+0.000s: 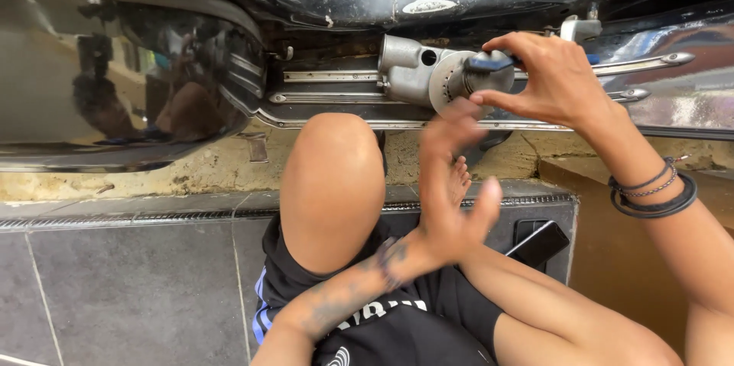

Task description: Cleaning a metal cylinder head from a motorcycle using a small brush while sitting on the floor.

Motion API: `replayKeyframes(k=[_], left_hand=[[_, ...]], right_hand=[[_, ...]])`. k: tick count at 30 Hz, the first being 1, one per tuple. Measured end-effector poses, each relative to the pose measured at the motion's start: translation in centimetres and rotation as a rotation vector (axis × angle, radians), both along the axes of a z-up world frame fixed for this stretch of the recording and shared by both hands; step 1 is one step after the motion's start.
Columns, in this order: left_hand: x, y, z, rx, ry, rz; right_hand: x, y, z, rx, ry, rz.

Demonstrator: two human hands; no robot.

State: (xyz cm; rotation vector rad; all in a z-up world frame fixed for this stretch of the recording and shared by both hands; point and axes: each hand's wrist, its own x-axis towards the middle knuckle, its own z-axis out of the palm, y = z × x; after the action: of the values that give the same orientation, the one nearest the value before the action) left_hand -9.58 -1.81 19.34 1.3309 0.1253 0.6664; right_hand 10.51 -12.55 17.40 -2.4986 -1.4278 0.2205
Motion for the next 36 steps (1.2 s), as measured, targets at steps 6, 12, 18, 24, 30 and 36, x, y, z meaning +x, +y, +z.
replayKeyframes(k=[6,12,18,24,30,36], left_hand=[[-1.6,9.6,5.4,-0.005,-0.564,0.131],[-3.9,16.5,3.4,-0.229,0.031,-0.058],[-2.3,14.4,5.7,0.154,0.012,-0.804],[0.0,10.3,0.8,0.691,0.033,-0.764],[2.5,14.7,-3.4,0.834,0.408,-0.200],[5.6,13.6,-7.0,0.621,0.235,-0.239]], right_hand=[[-0.6,0.1,-0.9,-0.072,0.030,-0.087],[-0.2,0.0,-0.6,-0.063,0.191,-0.082],[-0.4,0.3,0.0,-0.055,0.219,-0.102],[-0.1,0.4,0.2,-0.042,0.238,-0.109],[-0.1,0.8,0.7,-0.103,0.306,-0.169],[-0.1,0.6,0.5,-0.056,0.268,-0.126]])
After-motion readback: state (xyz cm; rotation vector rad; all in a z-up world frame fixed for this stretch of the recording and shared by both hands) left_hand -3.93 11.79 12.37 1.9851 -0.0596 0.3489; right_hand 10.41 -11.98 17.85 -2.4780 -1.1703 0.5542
